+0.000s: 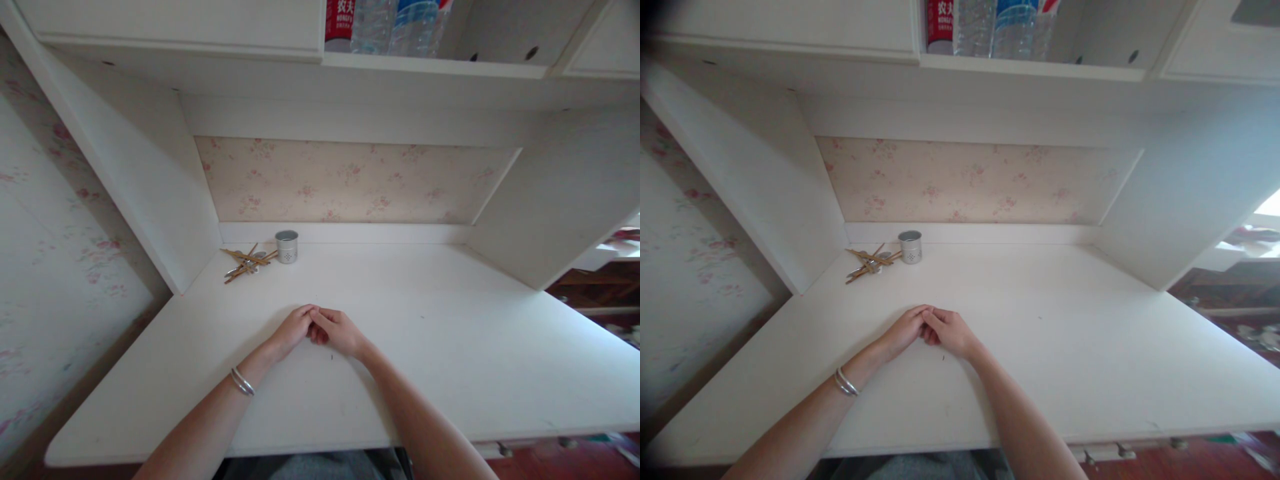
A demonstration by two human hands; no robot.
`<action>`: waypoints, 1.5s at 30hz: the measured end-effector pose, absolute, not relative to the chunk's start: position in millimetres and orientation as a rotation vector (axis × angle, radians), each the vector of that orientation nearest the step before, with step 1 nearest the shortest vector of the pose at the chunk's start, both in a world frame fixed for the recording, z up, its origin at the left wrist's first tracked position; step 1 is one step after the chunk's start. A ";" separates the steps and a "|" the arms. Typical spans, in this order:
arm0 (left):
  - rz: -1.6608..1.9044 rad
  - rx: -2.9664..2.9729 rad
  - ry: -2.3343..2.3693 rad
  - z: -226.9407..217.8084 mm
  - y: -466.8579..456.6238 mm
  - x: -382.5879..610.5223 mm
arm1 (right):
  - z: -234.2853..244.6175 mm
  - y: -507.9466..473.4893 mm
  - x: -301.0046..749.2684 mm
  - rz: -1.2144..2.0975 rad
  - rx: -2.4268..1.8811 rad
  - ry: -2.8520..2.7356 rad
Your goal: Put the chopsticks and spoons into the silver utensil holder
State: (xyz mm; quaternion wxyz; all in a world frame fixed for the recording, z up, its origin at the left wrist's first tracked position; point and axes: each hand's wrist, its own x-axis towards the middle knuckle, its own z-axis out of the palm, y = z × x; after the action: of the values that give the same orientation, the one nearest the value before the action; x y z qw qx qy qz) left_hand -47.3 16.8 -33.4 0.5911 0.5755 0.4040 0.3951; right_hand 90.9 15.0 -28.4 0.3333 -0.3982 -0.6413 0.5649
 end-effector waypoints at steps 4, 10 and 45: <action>0.926 1.344 0.944 -32.4 16.3 -47.3 | -26.2 14.2 90.7 1.487 -1.044 -1.669; 0.928 1.333 0.910 -35.6 17.7 -47.6 | -27.1 14.7 90.4 1.476 -1.030 -1.676; 1.012 1.972 1.987 25.2 154.4 -158.7 | -31.0 12.7 88.3 1.359 -1.147 -1.790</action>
State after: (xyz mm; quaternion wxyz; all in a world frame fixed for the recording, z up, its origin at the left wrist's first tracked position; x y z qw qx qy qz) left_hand -158.7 154.4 25.2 0.0821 0.6602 0.6653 0.3388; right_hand 88.3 12.7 -31.0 0.3044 -0.4332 -0.6757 0.5130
